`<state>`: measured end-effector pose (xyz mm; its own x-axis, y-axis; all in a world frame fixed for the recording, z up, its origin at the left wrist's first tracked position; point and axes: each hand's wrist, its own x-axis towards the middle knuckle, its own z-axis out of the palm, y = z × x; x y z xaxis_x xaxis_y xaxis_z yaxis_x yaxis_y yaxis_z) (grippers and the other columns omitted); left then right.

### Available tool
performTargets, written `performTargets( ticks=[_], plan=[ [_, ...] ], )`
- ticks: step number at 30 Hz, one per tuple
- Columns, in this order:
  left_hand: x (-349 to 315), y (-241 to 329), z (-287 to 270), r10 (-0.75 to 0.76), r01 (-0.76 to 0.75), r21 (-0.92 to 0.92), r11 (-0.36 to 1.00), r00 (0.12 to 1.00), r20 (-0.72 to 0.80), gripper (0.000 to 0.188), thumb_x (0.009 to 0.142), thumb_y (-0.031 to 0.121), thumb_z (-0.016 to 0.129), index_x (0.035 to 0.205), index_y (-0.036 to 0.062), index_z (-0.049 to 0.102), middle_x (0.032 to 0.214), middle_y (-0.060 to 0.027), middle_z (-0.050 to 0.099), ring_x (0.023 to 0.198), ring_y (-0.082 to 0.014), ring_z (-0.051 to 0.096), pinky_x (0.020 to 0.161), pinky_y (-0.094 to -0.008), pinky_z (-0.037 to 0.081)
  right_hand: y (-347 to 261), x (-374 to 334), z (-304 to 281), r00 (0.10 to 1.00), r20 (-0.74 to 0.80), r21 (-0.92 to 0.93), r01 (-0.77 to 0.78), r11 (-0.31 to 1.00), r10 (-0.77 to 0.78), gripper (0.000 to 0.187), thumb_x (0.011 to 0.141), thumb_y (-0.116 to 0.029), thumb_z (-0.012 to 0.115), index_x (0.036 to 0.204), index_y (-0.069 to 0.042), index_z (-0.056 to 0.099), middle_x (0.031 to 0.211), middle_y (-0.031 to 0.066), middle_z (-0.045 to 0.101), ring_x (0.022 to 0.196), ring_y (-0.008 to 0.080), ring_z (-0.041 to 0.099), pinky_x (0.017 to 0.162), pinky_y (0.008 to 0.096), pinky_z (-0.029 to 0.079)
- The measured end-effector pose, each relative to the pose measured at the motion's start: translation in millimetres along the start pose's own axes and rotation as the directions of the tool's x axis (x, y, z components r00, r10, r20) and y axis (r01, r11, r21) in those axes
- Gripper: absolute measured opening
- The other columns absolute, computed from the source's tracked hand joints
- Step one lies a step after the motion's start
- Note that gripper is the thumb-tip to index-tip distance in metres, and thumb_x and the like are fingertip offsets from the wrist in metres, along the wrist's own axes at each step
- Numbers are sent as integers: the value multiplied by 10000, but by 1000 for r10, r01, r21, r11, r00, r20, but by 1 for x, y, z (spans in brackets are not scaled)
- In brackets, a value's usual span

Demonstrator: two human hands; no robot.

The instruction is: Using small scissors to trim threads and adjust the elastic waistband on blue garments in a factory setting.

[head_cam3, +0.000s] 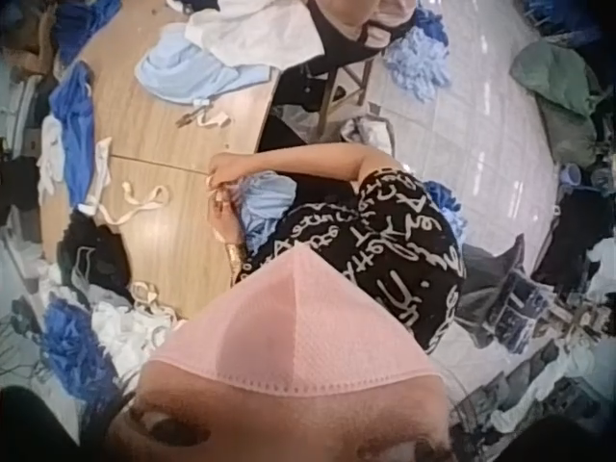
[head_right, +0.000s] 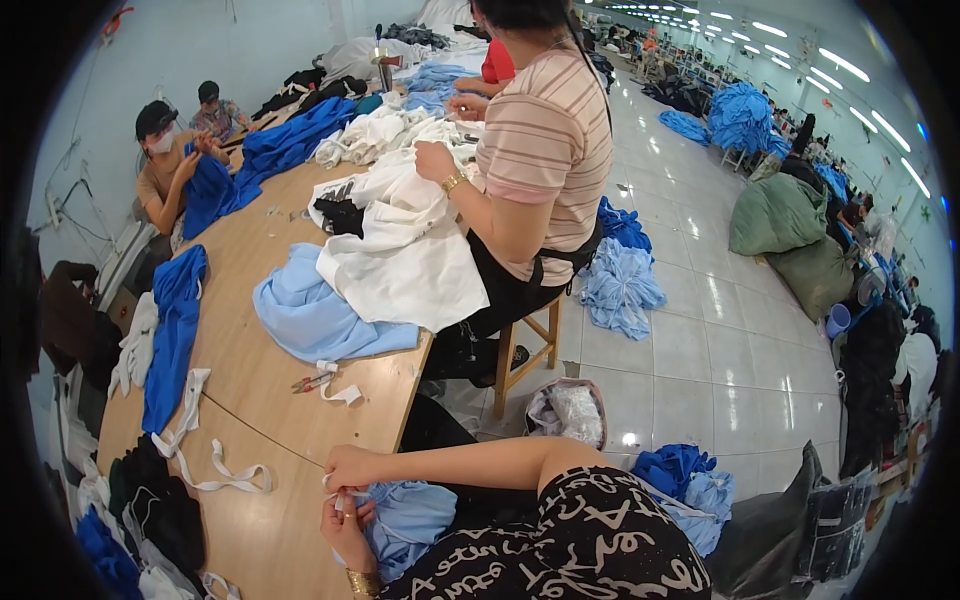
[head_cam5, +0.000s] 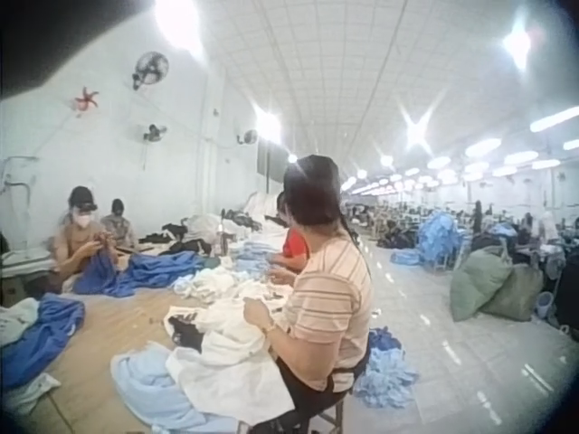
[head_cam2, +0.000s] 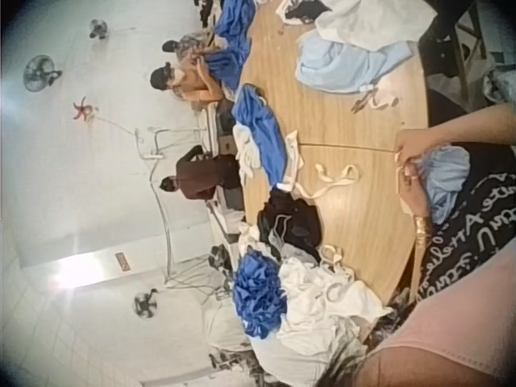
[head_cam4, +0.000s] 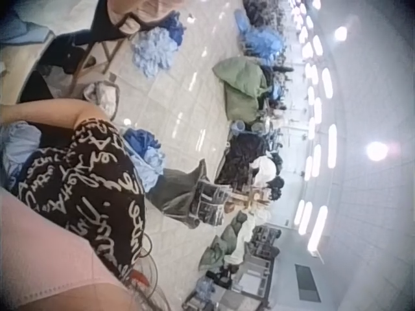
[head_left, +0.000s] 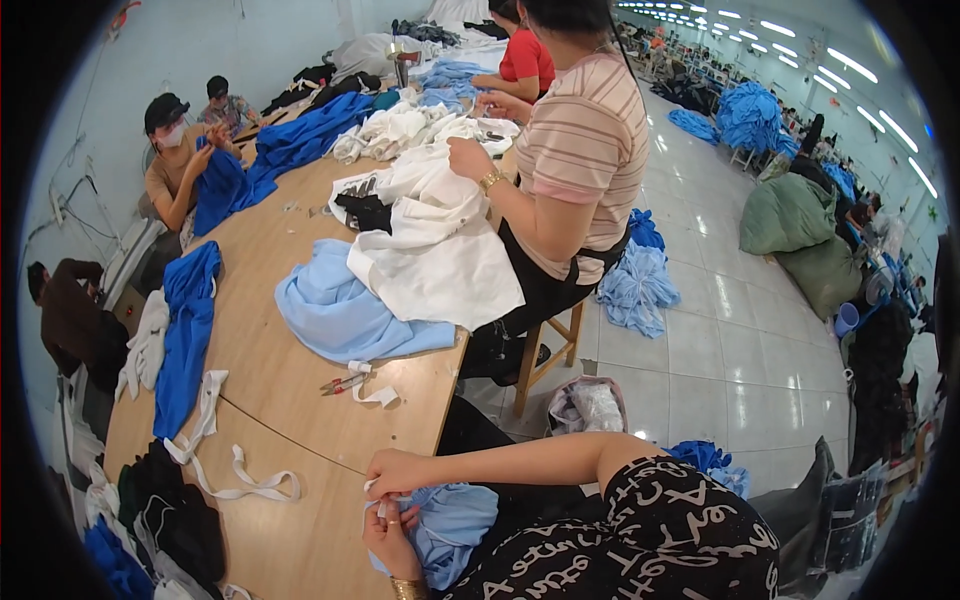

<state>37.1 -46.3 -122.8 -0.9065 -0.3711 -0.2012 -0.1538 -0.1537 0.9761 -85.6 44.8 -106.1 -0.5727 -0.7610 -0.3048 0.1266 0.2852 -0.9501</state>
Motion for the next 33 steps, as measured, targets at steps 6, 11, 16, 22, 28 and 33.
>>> performTargets(
  ticks=[6,11,16,22,28,33],
  plan=[
    [9,3,-5,-58,47,-108,993,993,-104,176,884,190,526,884,15,528,733,-38,580,551,-96,571,471,-181,439,0,1,-5,970,105,200,194,960,-218,148,725,-154,586,725,-11,628,604,50,591,527,127,559,466,228,423],
    [9,1,-3,-110,85,-171,982,983,-145,183,879,228,537,938,55,529,688,16,549,528,-34,516,463,-150,405,6,-1,-10,845,154,-219,534,816,-512,156,752,-54,547,896,-4,580,876,108,536,727,211,568,625,287,452],
    [4,10,10,-13,-24,-159,987,973,-230,177,904,213,492,914,37,517,643,30,494,491,-22,434,438,-156,334,-11,-18,-5,857,39,-375,489,787,-514,122,734,-32,541,852,-5,558,874,120,515,782,276,555,664,328,444],
    [1,6,6,38,-43,-24,999,982,-186,151,889,203,515,877,52,519,651,36,493,485,-19,417,426,-163,312,2,-16,-6,861,148,-424,501,755,-487,118,731,-48,559,837,-8,530,875,117,512,764,288,553,637,347,449],
    [13,20,-15,-209,211,-87,974,977,34,148,838,161,582,786,30,533,647,-16,549,494,-64,480,443,-178,395,18,-20,-6,532,63,-444,773,454,-844,94,695,-52,563,749,-6,502,818,123,527,728,300,550,623,363,449],
    [4,24,-4,-39,40,117,992,999,-4,160,831,134,596,770,5,524,635,-23,546,494,-66,501,424,-190,405,19,-26,-4,717,111,-496,640,587,-688,123,718,-78,556,760,-12,461,804,117,514,732,310,535,621,371,437]
  ],
)
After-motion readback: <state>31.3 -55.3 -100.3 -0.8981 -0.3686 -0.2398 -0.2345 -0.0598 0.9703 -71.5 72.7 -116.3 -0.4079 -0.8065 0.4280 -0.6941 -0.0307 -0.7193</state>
